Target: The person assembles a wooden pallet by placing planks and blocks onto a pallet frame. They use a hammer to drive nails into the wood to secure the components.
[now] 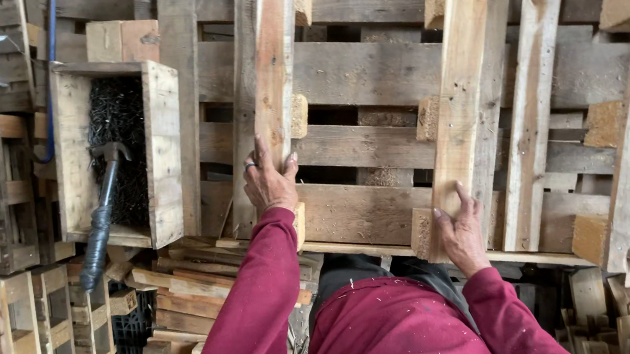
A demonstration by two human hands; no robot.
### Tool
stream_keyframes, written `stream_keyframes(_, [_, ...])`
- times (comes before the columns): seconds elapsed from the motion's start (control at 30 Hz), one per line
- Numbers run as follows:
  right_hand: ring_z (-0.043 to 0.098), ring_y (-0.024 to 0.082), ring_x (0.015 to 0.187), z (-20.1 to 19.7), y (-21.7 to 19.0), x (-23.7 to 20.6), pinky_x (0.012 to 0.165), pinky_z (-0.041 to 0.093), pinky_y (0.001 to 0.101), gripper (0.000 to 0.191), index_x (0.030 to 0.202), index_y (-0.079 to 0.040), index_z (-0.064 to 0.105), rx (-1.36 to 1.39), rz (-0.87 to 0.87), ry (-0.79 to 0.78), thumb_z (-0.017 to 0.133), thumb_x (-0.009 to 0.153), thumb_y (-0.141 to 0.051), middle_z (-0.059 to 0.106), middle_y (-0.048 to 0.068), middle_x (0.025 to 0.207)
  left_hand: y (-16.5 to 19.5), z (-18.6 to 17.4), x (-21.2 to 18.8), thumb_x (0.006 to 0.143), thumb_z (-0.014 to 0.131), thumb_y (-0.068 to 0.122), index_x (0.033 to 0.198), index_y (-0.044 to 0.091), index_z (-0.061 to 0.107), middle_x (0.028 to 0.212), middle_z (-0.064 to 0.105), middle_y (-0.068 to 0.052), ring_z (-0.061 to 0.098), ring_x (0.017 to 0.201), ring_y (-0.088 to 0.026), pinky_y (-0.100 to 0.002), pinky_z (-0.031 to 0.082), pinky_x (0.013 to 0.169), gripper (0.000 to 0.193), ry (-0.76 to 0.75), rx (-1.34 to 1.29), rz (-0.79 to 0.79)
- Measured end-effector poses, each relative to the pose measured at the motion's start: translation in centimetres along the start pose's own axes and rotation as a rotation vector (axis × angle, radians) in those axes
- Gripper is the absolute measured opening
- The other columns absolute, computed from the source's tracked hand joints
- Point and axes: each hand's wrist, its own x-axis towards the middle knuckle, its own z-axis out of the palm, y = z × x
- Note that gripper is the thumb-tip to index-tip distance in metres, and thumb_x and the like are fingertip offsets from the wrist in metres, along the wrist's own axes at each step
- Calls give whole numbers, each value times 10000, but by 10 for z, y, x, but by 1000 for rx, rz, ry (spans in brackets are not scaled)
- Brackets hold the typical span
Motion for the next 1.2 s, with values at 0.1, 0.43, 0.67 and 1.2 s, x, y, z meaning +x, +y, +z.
stream_keyframes(0.1, [304, 483, 1451, 0, -1, -1, 1176, 305, 565, 754, 1604, -127, 272, 17, -48, 8, 642, 975, -317, 346, 325, 1487, 1, -8, 4, 889, 753, 510, 1646, 311, 223, 1564, 367, -240, 497, 1345, -411, -594, 417, 1091, 945, -121, -45, -94])
stream_keyframes(0.43, [585, 400, 1236, 18, -20, -1, 1046, 469, 502, 591, 1546, -232, 407, -148, 149, 218, 555, 1021, -462, 492, 221, 1396, 37, -7, 58, 951, 552, 724, 1640, 367, 163, 1713, -41, -171, 76, 1560, -454, -676, 181, 1201, 868, -148, 188, 208])
stream_keyframes(0.67, [565, 498, 1290, 20, -17, -1, 995, 492, 542, 546, 1554, -233, 430, -241, 38, 316, 533, 1078, -481, 543, 277, 1416, 43, -14, 47, 977, 548, 666, 1651, 366, 157, 1716, -63, -170, 94, 1553, -457, -670, 197, 1197, 835, -187, 206, 207])
stream_keyframes(1.2, [621, 308, 1012, 23, -8, -21, 938, 530, 450, 497, 1535, -172, 433, -41, 27, 267, 602, 1099, -339, 603, 150, 1391, -72, -30, -46, 741, 914, 331, 1620, 152, -44, 1687, 129, -207, 207, 1536, -370, -528, 199, 1194, 1312, -524, -449, -184])
